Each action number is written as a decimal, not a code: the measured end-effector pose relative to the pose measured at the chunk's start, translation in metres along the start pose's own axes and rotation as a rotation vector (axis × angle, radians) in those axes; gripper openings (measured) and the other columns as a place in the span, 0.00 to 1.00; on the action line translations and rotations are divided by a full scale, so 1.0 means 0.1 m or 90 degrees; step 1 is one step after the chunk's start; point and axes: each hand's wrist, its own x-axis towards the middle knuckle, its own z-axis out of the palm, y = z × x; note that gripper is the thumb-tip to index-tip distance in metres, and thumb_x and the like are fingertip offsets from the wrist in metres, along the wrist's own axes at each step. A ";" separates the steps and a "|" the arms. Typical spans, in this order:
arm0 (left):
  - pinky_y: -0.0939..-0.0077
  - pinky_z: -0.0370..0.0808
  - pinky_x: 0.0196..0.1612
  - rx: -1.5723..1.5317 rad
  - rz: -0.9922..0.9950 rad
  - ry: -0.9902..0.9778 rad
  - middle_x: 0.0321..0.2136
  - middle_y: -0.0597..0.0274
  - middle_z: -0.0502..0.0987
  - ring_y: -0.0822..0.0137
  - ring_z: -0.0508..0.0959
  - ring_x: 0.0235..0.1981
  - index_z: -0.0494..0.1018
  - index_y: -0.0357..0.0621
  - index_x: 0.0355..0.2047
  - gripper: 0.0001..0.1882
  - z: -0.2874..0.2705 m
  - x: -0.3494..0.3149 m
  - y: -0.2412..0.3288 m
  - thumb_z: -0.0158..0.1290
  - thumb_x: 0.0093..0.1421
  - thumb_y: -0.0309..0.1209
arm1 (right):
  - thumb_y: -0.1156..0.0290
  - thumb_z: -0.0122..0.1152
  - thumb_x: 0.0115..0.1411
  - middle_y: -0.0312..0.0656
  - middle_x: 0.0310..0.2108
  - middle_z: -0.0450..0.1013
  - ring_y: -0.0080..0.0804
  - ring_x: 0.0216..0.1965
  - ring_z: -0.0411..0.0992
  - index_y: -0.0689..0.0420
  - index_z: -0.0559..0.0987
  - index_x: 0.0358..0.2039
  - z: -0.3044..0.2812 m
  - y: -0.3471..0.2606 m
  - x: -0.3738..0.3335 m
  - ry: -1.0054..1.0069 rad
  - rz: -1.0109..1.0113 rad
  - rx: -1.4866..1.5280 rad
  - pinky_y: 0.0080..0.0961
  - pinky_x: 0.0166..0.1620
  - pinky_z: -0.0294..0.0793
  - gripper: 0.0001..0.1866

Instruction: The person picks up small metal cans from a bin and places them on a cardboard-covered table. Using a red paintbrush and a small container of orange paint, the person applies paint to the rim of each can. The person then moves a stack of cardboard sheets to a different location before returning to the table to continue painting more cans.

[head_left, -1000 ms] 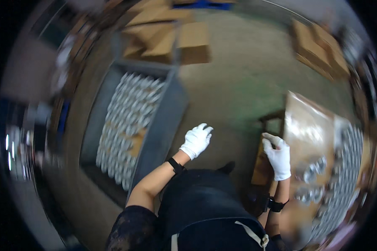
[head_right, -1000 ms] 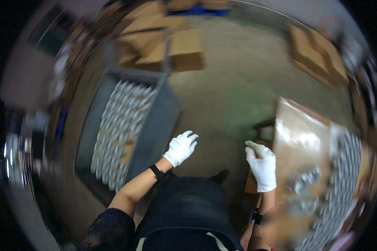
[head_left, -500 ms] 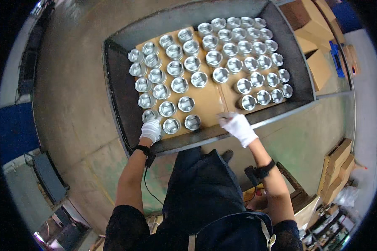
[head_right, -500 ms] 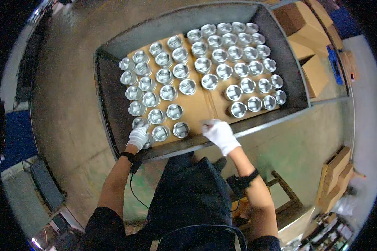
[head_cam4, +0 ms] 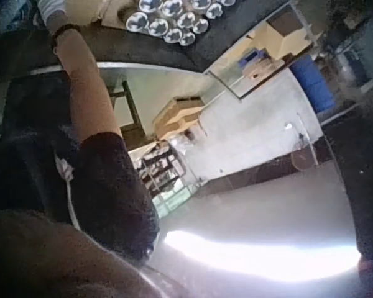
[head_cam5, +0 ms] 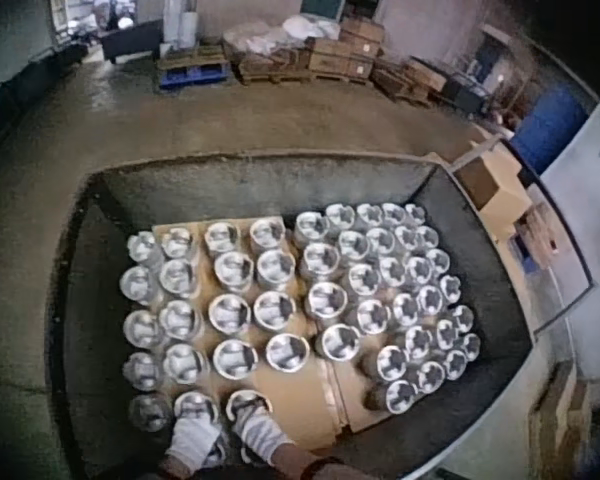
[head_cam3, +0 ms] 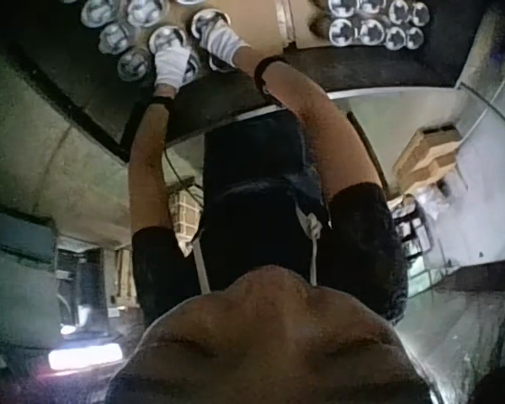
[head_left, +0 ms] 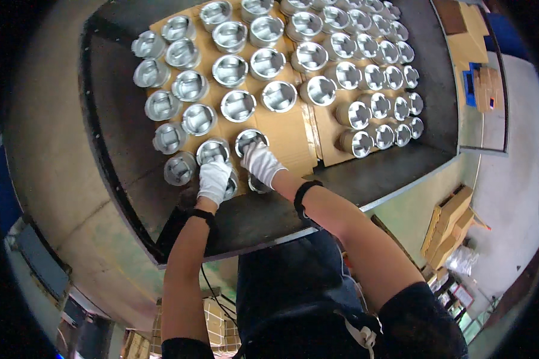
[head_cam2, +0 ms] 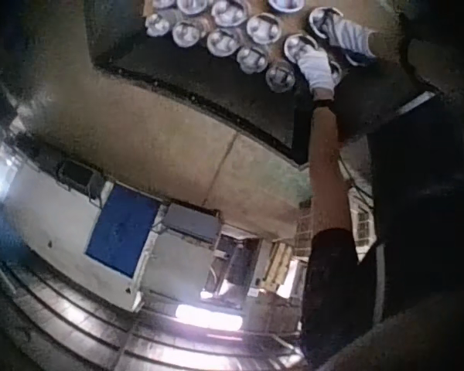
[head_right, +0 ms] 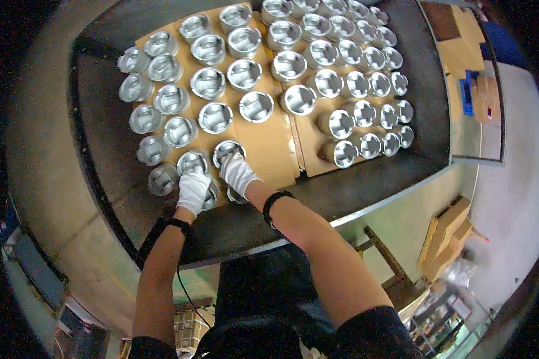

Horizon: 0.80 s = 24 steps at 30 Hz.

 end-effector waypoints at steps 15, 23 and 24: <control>0.58 0.74 0.48 -0.131 0.009 0.016 0.40 0.50 0.78 0.47 0.77 0.42 0.80 0.50 0.42 0.16 -1.90 -1.29 0.11 0.56 0.52 0.34 | 0.61 0.60 0.46 0.46 0.23 0.73 0.39 0.24 0.74 0.51 0.83 0.25 -0.76 0.49 -0.42 0.052 0.074 0.237 0.40 0.24 0.72 0.09; 0.60 0.77 0.46 -0.162 0.081 0.144 0.37 0.49 0.80 0.51 0.81 0.38 0.78 0.44 0.43 0.22 -2.97 -2.66 0.39 0.60 0.46 0.35 | 0.64 0.62 0.43 0.47 0.28 0.74 0.45 0.30 0.74 0.41 0.79 0.46 -3.10 1.14 -2.30 0.260 0.357 0.394 0.41 0.32 0.76 0.25; 0.62 0.77 0.45 -0.191 0.146 0.136 0.35 0.50 0.82 0.54 0.82 0.37 0.79 0.44 0.43 0.22 -2.97 -2.65 0.50 0.61 0.45 0.35 | 0.64 0.62 0.43 0.48 0.32 0.74 0.47 0.32 0.74 0.39 0.79 0.47 -3.12 1.12 -2.60 0.309 0.394 0.401 0.43 0.33 0.76 0.25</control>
